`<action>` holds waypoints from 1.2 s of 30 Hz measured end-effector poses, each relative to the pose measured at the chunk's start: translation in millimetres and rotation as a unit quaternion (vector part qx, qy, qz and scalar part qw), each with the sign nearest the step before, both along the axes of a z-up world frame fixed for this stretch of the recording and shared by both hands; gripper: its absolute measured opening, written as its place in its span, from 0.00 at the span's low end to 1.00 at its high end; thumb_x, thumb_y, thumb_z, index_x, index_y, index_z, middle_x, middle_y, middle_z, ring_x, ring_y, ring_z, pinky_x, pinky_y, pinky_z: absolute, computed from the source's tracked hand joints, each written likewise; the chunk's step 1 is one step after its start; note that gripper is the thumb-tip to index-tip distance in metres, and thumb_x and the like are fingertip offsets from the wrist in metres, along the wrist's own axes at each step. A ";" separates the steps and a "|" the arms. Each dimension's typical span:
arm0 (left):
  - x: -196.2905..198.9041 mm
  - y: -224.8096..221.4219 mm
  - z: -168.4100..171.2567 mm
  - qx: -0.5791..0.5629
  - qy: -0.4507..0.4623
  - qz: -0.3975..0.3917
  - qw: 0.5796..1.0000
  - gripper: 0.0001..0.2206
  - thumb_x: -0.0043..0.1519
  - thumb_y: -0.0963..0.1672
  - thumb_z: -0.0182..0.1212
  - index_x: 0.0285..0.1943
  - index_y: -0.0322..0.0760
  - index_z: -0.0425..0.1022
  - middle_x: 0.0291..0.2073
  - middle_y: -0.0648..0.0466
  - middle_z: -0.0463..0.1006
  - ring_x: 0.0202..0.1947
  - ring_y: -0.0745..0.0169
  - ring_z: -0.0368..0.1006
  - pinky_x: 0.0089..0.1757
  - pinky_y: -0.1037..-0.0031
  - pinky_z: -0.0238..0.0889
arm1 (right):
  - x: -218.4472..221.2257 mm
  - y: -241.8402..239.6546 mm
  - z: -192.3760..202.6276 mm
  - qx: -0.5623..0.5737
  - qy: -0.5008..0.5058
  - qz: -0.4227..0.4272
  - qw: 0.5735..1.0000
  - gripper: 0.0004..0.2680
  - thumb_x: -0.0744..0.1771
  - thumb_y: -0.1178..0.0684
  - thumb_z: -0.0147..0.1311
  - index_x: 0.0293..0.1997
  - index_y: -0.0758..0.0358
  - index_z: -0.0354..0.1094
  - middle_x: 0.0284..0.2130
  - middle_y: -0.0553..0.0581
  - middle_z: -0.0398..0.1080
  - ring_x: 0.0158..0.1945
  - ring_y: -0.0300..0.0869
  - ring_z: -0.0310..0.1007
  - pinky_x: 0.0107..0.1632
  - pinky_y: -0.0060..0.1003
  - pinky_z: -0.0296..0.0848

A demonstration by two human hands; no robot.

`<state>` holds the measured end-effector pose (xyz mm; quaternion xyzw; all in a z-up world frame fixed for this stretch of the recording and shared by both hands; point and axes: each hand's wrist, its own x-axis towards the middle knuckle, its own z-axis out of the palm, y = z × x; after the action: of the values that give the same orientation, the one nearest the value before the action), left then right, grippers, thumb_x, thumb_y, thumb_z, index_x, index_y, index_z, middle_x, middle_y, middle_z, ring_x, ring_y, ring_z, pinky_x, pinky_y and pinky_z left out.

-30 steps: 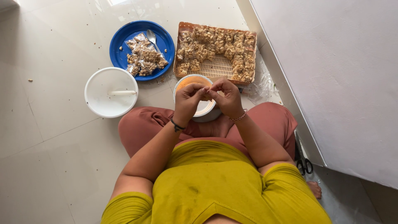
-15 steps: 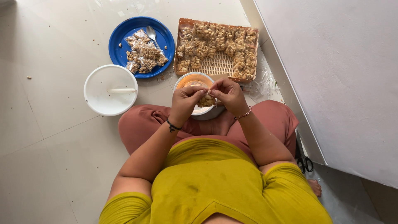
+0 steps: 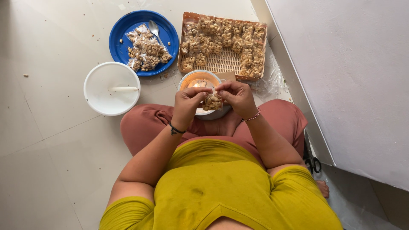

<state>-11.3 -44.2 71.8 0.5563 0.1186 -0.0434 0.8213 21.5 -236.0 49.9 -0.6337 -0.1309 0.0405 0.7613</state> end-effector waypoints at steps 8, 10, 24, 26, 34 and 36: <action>-5.3 -5.5 5.6 0.009 -0.018 0.011 1.000 0.07 0.59 0.37 0.64 0.44 0.31 0.85 0.27 0.51 0.82 0.27 0.74 0.76 0.30 0.81 0.77 | -6.7 3.0 17.3 -0.019 -0.007 0.000 1.000 0.04 0.64 0.66 0.64 0.41 0.75 0.76 0.30 0.62 0.73 0.32 0.37 0.75 0.27 0.30 0.78; -8.3 -4.6 14.3 0.006 -0.016 0.011 1.000 0.08 0.59 0.38 0.64 0.45 0.32 0.84 0.29 0.51 0.83 0.28 0.75 0.77 0.30 0.81 0.77 | -7.0 3.2 20.5 -0.016 0.000 -0.001 1.000 0.04 0.65 0.66 0.63 0.42 0.75 0.76 0.30 0.61 0.73 0.32 0.36 0.75 0.27 0.30 0.79; -8.7 5.1 6.9 0.110 -0.148 0.007 0.983 0.09 0.62 0.35 0.60 0.47 0.32 0.83 0.33 0.44 0.84 0.33 0.66 0.79 0.34 0.74 0.76 | -5.0 3.1 13.6 -0.011 -0.098 -0.019 0.995 0.03 0.64 0.69 0.62 0.39 0.78 0.77 0.29 0.65 0.71 0.27 0.39 0.75 0.21 0.31 0.77; -6.6 2.6 6.9 0.080 -0.135 -0.003 0.988 0.10 0.62 0.35 0.60 0.49 0.31 0.82 0.34 0.46 0.84 0.34 0.68 0.77 0.36 0.75 0.75 | -4.2 2.1 13.8 -0.012 -0.096 -0.017 0.995 0.02 0.65 0.69 0.61 0.39 0.78 0.77 0.29 0.65 0.71 0.28 0.40 0.75 0.21 0.32 0.77; -0.3 -2.3 1.6 0.011 -0.072 -0.020 0.997 0.08 0.60 0.35 0.61 0.45 0.29 0.83 0.30 0.46 0.83 0.30 0.72 0.76 0.32 0.79 0.76 | -3.7 1.0 18.2 -0.025 -0.112 -0.033 0.993 0.02 0.65 0.68 0.62 0.38 0.77 0.77 0.29 0.65 0.71 0.29 0.39 0.74 0.19 0.31 0.75; -1.0 -1.9 4.5 0.037 -0.084 -0.019 0.996 0.08 0.61 0.36 0.62 0.46 0.30 0.84 0.32 0.46 0.84 0.31 0.72 0.77 0.33 0.79 0.76 | -3.4 -0.3 18.6 -0.021 -0.117 -0.028 0.992 0.02 0.65 0.69 0.61 0.38 0.77 0.77 0.29 0.65 0.70 0.29 0.39 0.74 0.18 0.31 0.74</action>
<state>-12.2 -46.2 76.4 0.5902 0.0403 -0.0077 0.8062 18.1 -236.3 68.6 -0.6531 -0.2004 -0.0531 0.7283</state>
